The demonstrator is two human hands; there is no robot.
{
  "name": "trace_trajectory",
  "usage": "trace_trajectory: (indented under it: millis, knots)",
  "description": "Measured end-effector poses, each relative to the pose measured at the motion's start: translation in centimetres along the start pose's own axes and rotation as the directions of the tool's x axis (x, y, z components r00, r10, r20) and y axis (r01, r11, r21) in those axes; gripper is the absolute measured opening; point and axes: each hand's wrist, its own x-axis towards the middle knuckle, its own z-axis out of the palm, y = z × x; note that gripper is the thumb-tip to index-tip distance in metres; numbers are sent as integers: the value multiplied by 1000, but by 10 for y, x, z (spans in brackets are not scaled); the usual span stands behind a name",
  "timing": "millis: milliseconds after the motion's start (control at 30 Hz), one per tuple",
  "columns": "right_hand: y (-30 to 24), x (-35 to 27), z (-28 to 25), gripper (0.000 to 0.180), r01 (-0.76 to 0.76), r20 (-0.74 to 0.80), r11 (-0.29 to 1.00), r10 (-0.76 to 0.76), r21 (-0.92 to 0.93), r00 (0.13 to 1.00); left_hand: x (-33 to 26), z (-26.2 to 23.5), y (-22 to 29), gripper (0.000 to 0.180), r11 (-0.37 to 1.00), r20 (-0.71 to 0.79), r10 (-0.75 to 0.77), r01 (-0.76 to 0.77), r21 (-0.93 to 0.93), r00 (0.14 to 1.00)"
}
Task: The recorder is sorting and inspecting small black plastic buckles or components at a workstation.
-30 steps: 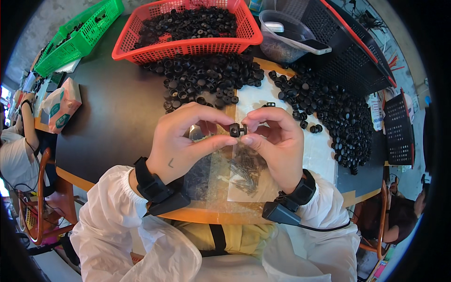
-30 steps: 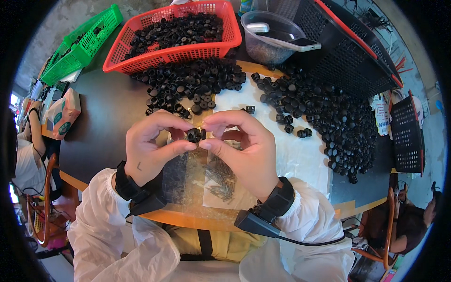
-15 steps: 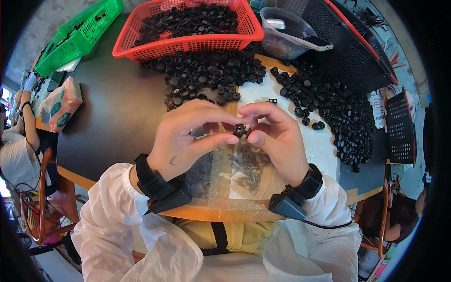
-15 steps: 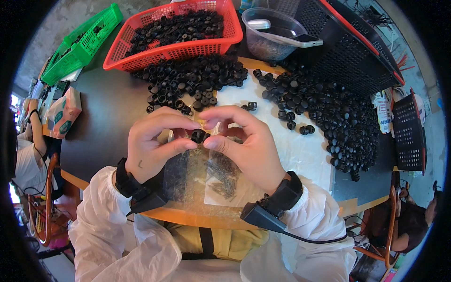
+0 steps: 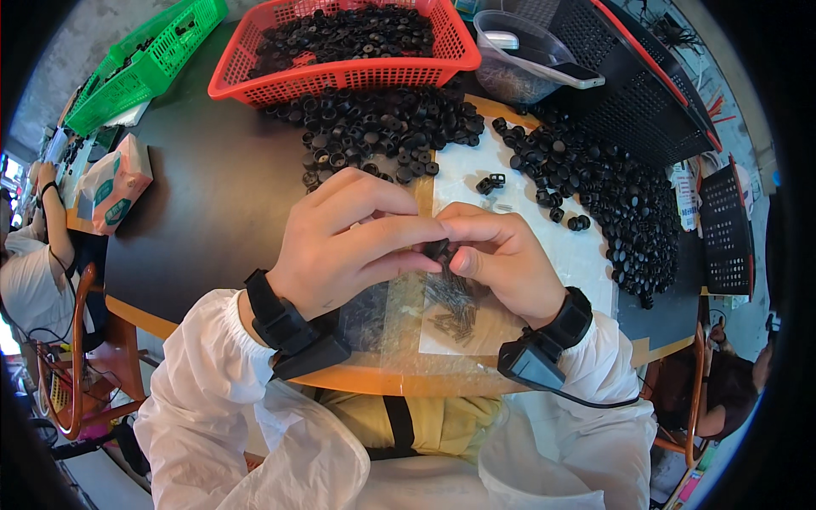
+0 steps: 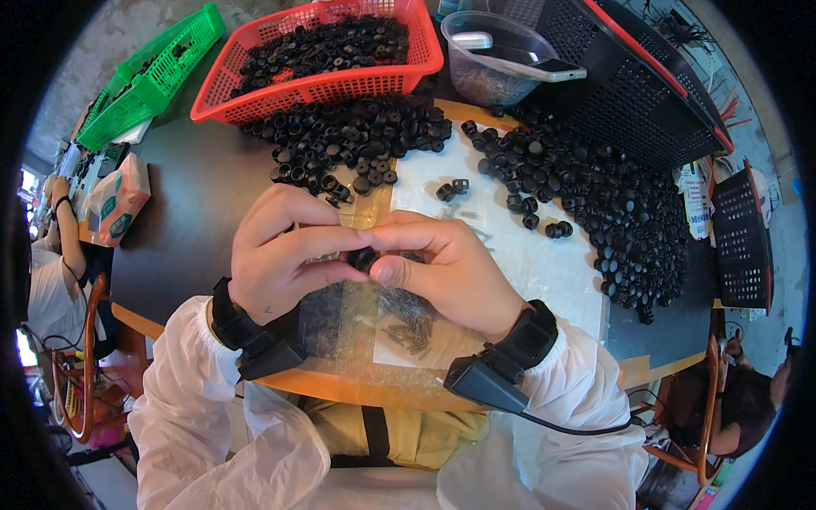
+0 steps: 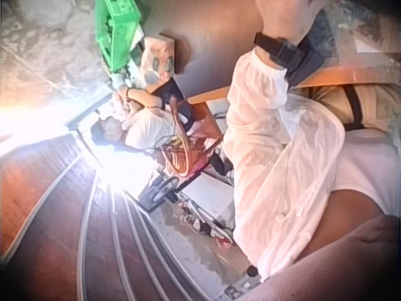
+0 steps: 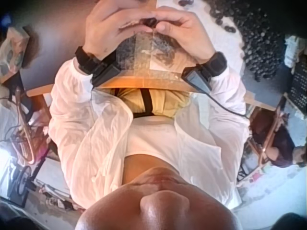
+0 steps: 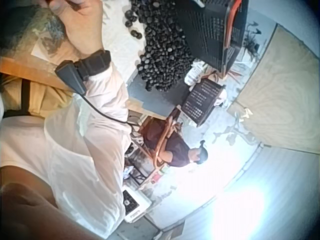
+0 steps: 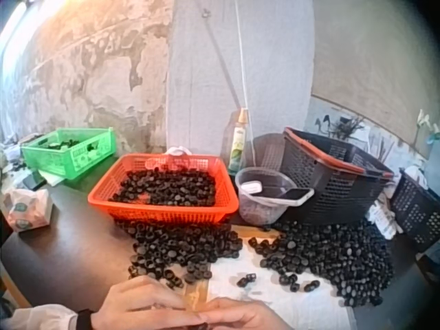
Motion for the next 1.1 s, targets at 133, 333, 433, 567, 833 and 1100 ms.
trace_trajectory:
  millis: [133, 333, 433, 567, 833, 1100]
  knots:
    - [-1, -1, 2, 25, 55, -20, 998, -55, 3, 998, 1, 0, 2, 39, 999, 3, 35, -35, -15, 999]
    - [-4, -4, -3, 25, -14, 47, 995, 9, 96, 999, -2, -1, 3, 40, 997, 37, 61, -59, -51, 997]
    - [-7, -4, -2, 26, -67, 81, 992, 59, 104, 995, -1, -3, 2, 41, 996, 59, 58, -54, -69, 997]
    - [-7, -5, 3, 26, -51, 16, 993, 49, 103, 999, -1, -4, 2, 41, 997, 60, 56, -53, -63, 997]
    - [9, -6, 6, 24, 158, -84, 982, -167, -102, 982, -5, -3, 11, 38, 999, 97, 35, -33, -22, 995]
    - [-1, -5, 2, 26, 135, -72, 975, -150, -176, 986, -2, -6, 10, 27, 999, 161, 17, -11, -39, 987]
